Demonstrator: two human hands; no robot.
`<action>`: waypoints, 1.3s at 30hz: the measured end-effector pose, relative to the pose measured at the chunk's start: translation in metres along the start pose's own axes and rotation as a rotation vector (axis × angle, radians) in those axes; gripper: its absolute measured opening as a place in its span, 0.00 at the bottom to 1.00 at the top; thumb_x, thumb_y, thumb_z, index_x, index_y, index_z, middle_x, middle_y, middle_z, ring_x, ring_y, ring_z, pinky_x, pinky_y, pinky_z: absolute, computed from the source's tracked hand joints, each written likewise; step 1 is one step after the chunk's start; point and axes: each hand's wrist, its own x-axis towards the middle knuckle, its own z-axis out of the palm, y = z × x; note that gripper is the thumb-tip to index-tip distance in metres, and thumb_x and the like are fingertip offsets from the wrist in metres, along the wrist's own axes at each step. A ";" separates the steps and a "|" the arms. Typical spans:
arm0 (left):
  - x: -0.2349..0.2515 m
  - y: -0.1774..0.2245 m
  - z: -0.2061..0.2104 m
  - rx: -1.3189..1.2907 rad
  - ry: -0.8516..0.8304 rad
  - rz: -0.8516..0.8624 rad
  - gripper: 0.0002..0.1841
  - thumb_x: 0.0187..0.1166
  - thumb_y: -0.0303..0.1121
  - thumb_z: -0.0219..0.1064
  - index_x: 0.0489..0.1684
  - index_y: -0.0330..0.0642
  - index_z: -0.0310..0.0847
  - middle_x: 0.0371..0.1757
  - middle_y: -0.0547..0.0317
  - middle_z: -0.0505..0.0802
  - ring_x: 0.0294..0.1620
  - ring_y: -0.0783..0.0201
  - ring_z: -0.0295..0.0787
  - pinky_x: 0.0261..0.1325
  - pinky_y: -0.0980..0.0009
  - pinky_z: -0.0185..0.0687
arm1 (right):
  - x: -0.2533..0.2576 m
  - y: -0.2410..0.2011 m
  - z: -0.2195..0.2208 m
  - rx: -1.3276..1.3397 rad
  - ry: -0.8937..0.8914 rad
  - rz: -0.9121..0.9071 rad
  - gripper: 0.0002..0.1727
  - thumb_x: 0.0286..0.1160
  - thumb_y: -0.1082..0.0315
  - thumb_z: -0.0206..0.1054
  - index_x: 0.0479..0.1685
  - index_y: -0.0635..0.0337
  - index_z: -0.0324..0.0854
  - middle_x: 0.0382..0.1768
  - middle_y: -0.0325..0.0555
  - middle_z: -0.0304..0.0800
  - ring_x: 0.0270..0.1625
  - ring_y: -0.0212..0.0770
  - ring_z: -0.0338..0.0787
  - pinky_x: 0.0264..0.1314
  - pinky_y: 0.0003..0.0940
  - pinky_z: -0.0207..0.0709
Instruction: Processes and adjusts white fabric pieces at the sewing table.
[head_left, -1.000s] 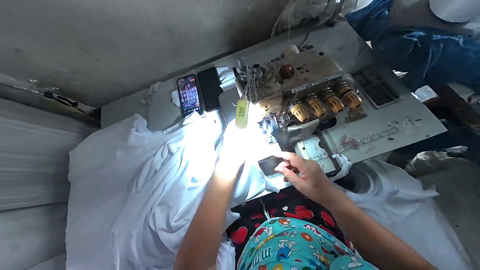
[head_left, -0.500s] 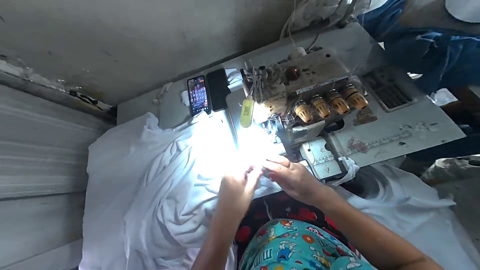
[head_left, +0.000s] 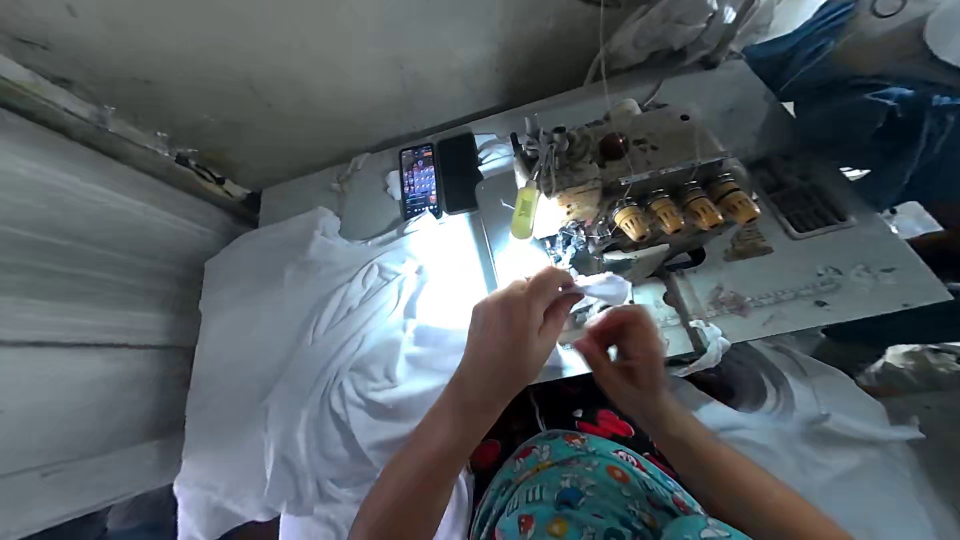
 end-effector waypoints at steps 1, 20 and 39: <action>0.002 0.001 -0.011 0.022 0.042 0.016 0.10 0.83 0.36 0.66 0.44 0.40 0.90 0.35 0.56 0.93 0.33 0.64 0.91 0.35 0.67 0.86 | -0.004 -0.003 0.017 0.105 -0.137 0.033 0.16 0.79 0.61 0.70 0.56 0.60 0.75 0.44 0.37 0.89 0.26 0.14 0.75 0.27 0.10 0.70; -0.099 -0.131 -0.070 0.282 0.188 -0.198 0.13 0.73 0.21 0.58 0.45 0.32 0.90 0.54 0.43 0.94 0.66 0.43 0.87 0.72 0.46 0.77 | -0.023 0.030 0.031 0.766 -0.892 0.509 0.06 0.74 0.63 0.72 0.36 0.55 0.85 0.55 0.32 0.88 0.61 0.23 0.84 0.63 0.23 0.78; -0.055 -0.099 -0.024 0.206 -0.084 -0.517 0.09 0.84 0.28 0.66 0.45 0.30 0.88 0.40 0.38 0.93 0.43 0.43 0.92 0.51 0.42 0.83 | -0.010 0.018 0.035 0.312 -0.402 0.561 0.13 0.80 0.74 0.60 0.58 0.70 0.81 0.51 0.45 0.91 0.50 0.29 0.91 0.56 0.25 0.86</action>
